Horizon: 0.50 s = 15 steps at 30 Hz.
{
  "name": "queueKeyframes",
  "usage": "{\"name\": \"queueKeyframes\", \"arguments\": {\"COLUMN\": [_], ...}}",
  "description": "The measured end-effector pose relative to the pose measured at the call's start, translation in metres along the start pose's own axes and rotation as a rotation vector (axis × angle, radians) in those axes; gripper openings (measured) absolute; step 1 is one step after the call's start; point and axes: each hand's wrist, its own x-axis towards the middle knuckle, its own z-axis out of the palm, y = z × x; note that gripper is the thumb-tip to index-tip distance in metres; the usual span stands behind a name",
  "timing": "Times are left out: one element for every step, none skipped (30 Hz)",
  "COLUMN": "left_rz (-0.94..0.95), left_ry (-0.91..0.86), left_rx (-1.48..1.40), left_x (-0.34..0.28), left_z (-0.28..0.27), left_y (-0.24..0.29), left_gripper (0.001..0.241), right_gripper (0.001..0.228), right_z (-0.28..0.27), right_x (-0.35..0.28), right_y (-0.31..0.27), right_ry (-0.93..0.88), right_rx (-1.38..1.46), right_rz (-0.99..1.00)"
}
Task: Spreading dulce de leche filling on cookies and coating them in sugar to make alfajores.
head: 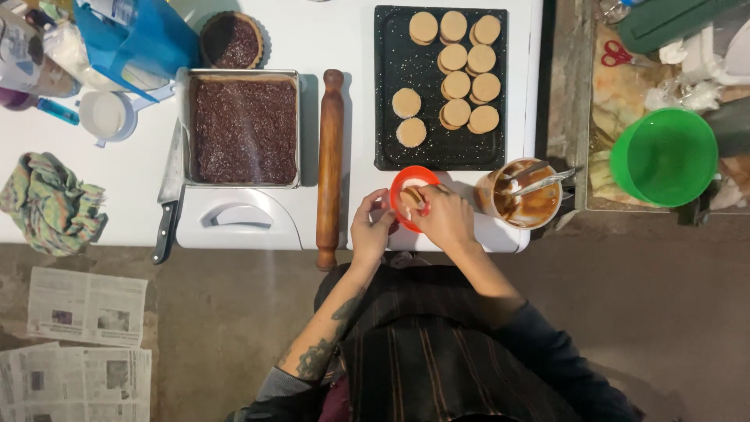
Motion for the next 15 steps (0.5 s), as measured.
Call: {"name": "queueKeyframes", "arguments": {"left_rz": [-0.001,0.000,0.000,0.001,0.001,0.001,0.001,0.000,-0.002,-0.003,-0.006,-0.010,-0.011,-0.006,-0.001], "left_ry": [0.006,0.011,0.016,0.018,0.019,0.020,0.022,0.023,0.024,0.024,0.025,0.025,0.025,0.026,0.026], "left_rx": [-0.002,-0.001,-0.001,-0.001,0.003,0.007,0.007,0.016,0.026,0.025,0.029,0.033,0.033,0.033,0.033], "left_x": [0.000,-0.001,-0.001,-0.002,-0.002,-0.003,-0.004,-0.006,-0.007,-0.007,-0.007,-0.007,-0.007,-0.007,-0.007], "left_z": [0.000,0.000,0.000,0.001,0.001,0.001,0.001,0.002,0.002,0.002,0.003,0.003,0.003,0.003,0.003], "left_y": [-0.001,-0.002,-0.002,-0.001,0.000,0.001,0.003,0.006,0.008,0.008,0.008,0.008,0.008,0.007,0.007], "left_gripper": [0.040,0.040,0.040,0.040,0.040,0.040,0.040,0.040,0.040,0.040,0.040,0.040,0.040,0.040,0.040], "right_gripper": [0.035,0.037,0.038,0.038,0.038,0.039,0.039,0.040,0.042,0.042,0.041,0.041,0.041,0.039,0.038], "right_z": [0.004,0.007,0.011,0.011,0.010,0.010,0.005,0.001,-0.003,-0.002,-0.001,-0.001,0.002,0.005,0.008], "right_x": [0.000,0.001,0.001,0.001,0.001,0.001,0.000,0.000,0.000,0.001,0.002,0.003,0.002,0.002,0.002], "right_y": [0.004,0.007,0.010,0.010,0.010,0.010,0.007,0.003,0.000,-0.002,-0.004,-0.006,-0.003,-0.001,0.002], "right_ry": [-0.005,-0.006,-0.008,-0.009,-0.009,-0.011,-0.012,-0.015,-0.018,-0.019,-0.011,-0.003,-0.003,0.004,0.011], "right_rx": [0.000,-0.014,-0.027,-0.027,-0.048,-0.068,-0.068,-0.061,-0.055,-0.055,-0.041,-0.026,-0.026,-0.018,-0.009], "right_rz": [-0.004,-0.013,-0.021,-0.023,-0.022,-0.020,-0.022,-0.010,0.002,0.002,0.003,0.004,0.005,0.005,0.006]}}
